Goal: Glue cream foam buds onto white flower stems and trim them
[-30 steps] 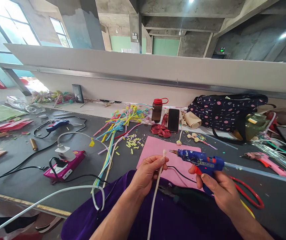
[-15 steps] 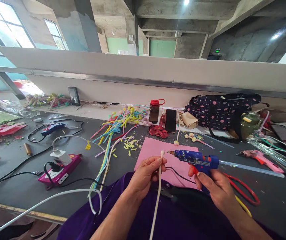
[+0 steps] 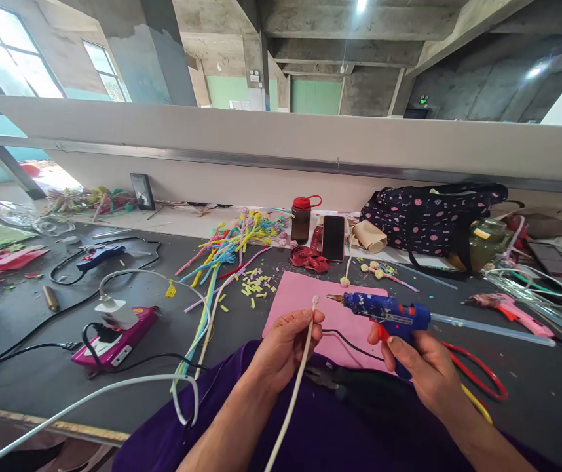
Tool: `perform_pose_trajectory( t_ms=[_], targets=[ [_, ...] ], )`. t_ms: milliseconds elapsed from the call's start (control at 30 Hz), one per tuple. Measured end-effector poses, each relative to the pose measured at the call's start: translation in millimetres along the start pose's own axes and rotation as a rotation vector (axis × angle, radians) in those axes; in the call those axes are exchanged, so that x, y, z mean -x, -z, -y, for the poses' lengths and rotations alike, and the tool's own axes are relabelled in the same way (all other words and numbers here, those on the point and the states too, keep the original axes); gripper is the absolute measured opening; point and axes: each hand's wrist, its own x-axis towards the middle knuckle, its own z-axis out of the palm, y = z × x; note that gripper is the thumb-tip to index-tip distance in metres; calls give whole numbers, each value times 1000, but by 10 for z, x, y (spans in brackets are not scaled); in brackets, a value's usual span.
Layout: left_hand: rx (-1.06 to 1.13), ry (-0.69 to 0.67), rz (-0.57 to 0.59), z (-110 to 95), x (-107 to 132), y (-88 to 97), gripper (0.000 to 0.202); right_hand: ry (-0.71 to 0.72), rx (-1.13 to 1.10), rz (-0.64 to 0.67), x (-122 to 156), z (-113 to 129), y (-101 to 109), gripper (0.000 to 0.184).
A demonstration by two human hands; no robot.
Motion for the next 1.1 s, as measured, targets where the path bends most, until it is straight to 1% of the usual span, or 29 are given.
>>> perform_pose_trajectory(
  t_ms=[167, 333, 467, 667, 767, 967, 1100],
  targets=[
    [24, 54, 11, -26, 17, -37, 20, 5, 9, 5, -3, 31, -13, 21],
    [14, 50, 10, -27, 23, -37, 19, -7, 30, 3, 6, 35, -5, 21],
    [-57, 20, -18, -20, 25, -29, 19, -2, 30, 6, 10, 17, 1, 21],
    [-152, -18, -60, -11, 36, -28, 18, 4, 41, 0, -4, 13, -2, 28],
    [-182, -33, -68, -9, 39, -27, 20, -3, 60, 3, 1, 20, -4, 29],
    [-238, -66, -95, -16, 35, -35, 21, -3, 122, 3, 18, 21, -9, 26],
    [-260, -77, -125, -16, 30, -32, 22, -7, 120, 2, 23, 0, -1, 26]
  ],
)
